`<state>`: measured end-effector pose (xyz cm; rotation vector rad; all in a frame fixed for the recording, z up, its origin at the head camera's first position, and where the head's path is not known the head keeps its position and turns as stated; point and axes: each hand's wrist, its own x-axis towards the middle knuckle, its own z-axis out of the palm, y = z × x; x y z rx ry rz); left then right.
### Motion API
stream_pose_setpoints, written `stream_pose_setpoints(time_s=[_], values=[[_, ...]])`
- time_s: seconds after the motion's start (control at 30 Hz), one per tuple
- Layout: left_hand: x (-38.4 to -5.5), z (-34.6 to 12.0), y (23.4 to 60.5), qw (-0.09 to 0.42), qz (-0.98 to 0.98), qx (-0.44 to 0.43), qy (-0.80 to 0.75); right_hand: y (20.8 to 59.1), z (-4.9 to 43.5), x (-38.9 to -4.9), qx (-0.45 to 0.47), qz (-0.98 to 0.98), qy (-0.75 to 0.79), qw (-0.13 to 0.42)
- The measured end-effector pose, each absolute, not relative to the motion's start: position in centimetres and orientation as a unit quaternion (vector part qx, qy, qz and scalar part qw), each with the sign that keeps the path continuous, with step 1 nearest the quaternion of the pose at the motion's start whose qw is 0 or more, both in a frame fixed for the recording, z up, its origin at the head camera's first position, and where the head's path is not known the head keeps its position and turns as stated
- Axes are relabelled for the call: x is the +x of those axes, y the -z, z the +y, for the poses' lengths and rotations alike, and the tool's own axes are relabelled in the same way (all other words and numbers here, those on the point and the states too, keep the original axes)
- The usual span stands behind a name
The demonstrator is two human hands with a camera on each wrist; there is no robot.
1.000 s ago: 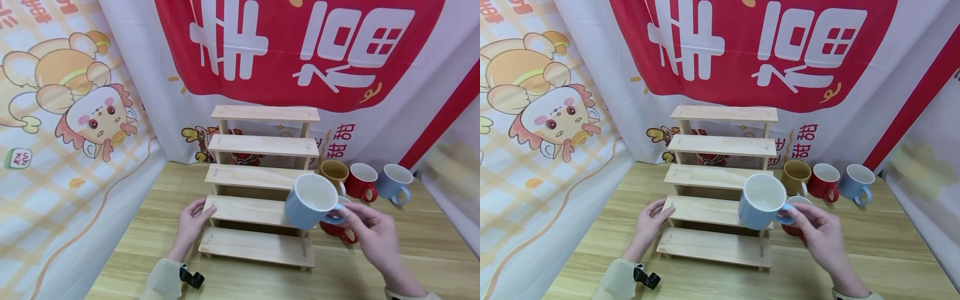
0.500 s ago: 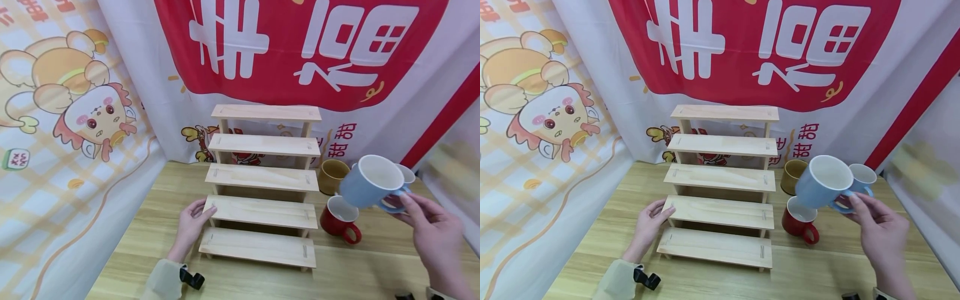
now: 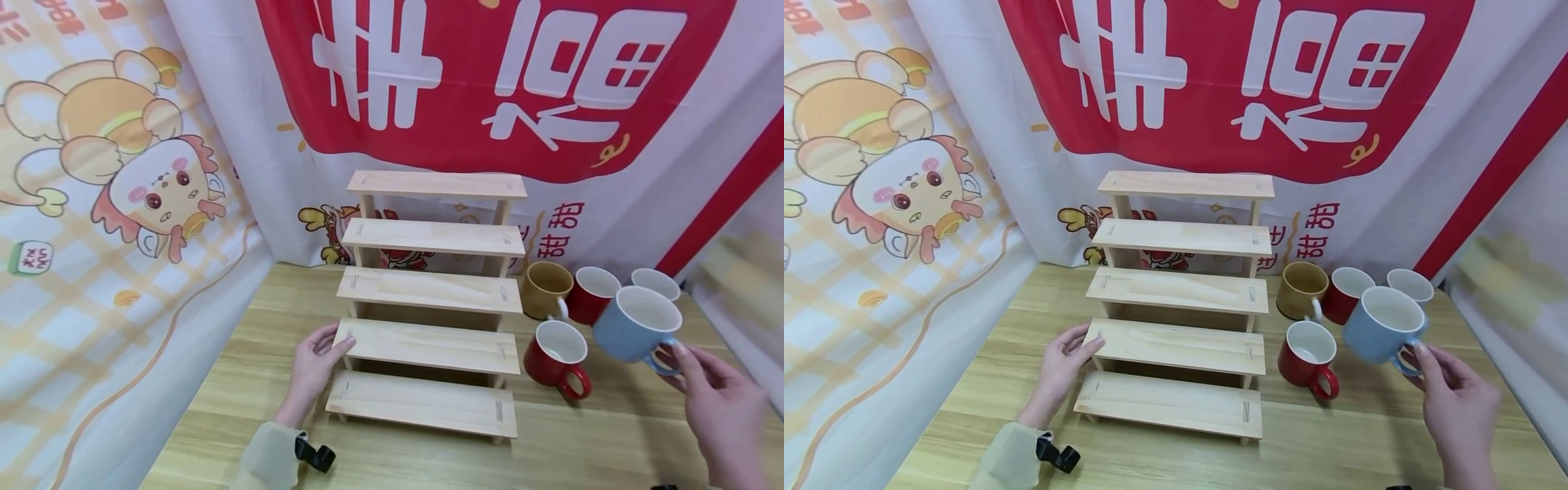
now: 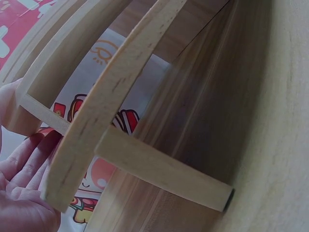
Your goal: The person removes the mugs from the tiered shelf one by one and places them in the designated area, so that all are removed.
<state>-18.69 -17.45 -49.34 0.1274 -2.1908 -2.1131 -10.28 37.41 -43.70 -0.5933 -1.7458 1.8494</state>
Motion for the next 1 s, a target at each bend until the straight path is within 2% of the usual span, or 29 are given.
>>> stream_pose_setpoints(time_s=[0.23,0.53,0.83,1.0], values=[[-18.8,-17.4,49.4,0.052,-0.717,0.045,0.693,47.6,38.0,-9.9,-0.227,-0.652,-0.682,0.243],[-18.7,-17.2,49.2,0.042,-0.713,0.04,0.699,50.6,37.4,-10.1,-0.25,-0.655,-0.673,0.235],[-18.6,-17.3,48.9,0.046,-0.716,0.043,0.696,51.4,37.1,-9.4,-0.249,-0.684,-0.657,0.196],[-18.7,-17.5,49.2,0.043,-0.724,0.042,0.687,50.9,37.9,-9.5,-0.255,-0.785,-0.532,0.189]])
